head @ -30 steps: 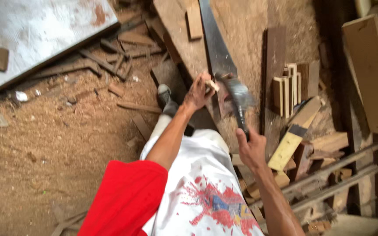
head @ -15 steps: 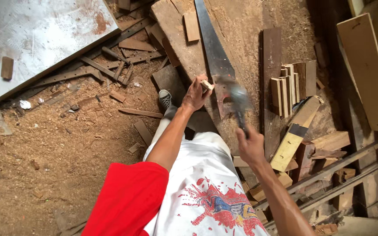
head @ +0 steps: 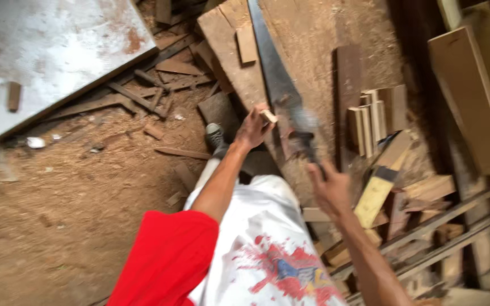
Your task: The person repeatedly strikes small wooden blocks with a hammer on a workbench, then gathers and stacks the blocks. The person continues hammering additional blocks and organizes them into a pile.
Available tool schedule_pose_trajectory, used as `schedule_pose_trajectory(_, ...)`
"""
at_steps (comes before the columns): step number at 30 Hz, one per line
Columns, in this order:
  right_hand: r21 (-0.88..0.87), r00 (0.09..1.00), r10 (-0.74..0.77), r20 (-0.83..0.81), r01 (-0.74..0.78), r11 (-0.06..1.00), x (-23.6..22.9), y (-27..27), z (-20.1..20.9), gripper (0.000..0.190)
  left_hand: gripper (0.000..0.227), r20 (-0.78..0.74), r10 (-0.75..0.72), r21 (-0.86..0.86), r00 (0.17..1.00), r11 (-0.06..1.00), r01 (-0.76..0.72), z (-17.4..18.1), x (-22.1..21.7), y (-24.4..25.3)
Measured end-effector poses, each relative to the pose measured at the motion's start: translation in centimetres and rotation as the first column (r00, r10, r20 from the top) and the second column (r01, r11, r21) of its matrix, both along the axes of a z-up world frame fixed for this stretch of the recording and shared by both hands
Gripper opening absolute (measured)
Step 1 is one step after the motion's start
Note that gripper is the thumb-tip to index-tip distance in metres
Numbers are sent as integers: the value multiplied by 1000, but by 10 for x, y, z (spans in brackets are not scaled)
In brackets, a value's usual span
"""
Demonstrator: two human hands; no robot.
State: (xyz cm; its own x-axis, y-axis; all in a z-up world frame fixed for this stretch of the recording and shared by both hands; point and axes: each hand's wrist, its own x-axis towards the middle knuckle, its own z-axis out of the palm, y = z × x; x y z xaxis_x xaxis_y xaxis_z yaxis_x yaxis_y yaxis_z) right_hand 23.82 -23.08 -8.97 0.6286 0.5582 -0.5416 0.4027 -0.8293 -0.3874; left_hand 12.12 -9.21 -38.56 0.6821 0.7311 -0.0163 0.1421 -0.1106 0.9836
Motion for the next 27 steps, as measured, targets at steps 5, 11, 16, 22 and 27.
schedule_pose_trajectory(5,367,989,134,-54,-105,924,-13,2,5,35,49,-95,-24,33,995,999,28,25,-7,12)
schedule_pose_trajectory(11,150,999,49,18,-51,987,-3,-1,0,35,41,-278,-39,319,960,938,131,28,5,11)
schedule_pose_trajectory(16,376,991,52,-126,-1,926,-19,-5,-7,37,44,-117,-98,125,988,986,113,4,-10,6)
schedule_pose_trajectory(22,344,986,144,89,-166,924,-22,-10,-4,42,39,-297,-205,59,933,971,232,6,-20,-2)
schedule_pose_trajectory(27,-88,994,109,-19,-111,990,-23,5,3,45,59,-333,-327,-139,884,945,297,4,-12,8)
